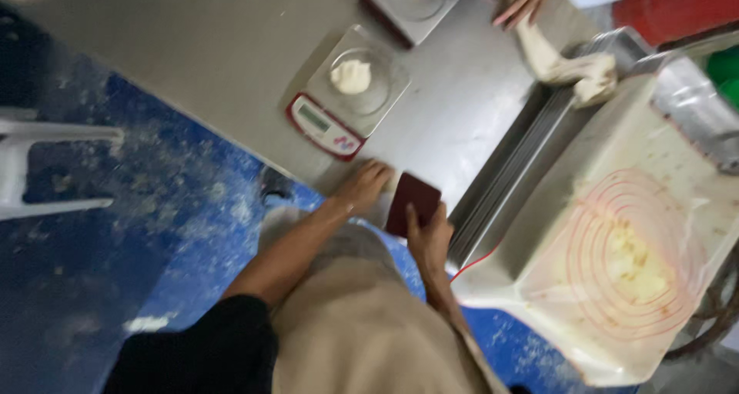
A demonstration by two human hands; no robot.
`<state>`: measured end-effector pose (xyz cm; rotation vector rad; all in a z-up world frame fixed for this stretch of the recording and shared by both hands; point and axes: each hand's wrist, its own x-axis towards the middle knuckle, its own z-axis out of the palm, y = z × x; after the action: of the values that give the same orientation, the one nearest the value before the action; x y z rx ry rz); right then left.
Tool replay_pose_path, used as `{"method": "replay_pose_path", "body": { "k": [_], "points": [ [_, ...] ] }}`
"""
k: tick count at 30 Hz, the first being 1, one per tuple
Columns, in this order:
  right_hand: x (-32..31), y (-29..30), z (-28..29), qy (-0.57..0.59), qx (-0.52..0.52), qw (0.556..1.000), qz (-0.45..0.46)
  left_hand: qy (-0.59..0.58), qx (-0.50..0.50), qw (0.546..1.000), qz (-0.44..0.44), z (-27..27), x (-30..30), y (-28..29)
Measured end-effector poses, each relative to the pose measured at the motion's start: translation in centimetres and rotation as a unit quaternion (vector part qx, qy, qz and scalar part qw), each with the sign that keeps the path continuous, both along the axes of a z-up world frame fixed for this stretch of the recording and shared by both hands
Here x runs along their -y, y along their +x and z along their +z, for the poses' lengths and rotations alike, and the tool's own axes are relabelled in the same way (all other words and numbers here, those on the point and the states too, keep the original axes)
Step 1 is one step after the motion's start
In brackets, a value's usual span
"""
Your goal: The person portions dough into small, uniform balls using a digital scale and a red scraper. They weigh each piece, trim excess dough, and roll the pieces into balls before arranging them in neat rows on a stainless steel table. Another person is visible working alongside them.
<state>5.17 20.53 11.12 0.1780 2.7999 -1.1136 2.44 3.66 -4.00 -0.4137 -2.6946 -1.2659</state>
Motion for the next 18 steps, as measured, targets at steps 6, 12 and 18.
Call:
{"method": "replay_pose_path", "body": {
  "k": [6, 12, 18],
  "points": [
    [0.8, 0.1, 2.9, 0.087, -0.184, 0.979, -0.002, 0.223, 0.147, 0.960, 0.083, 3.1, 0.0, -0.3],
    [4.0, -1.9, -3.2, 0.154, -0.032, 0.987, 0.042, 0.136, 0.109, 0.984, 0.044, -2.3, 0.9, -0.6],
    [4.2, -0.5, -5.5, 0.132, -0.055, 0.989, 0.032, 0.182, 0.202, 0.961, 0.041, -3.5, 3.8, 1.6]
  ]
}}
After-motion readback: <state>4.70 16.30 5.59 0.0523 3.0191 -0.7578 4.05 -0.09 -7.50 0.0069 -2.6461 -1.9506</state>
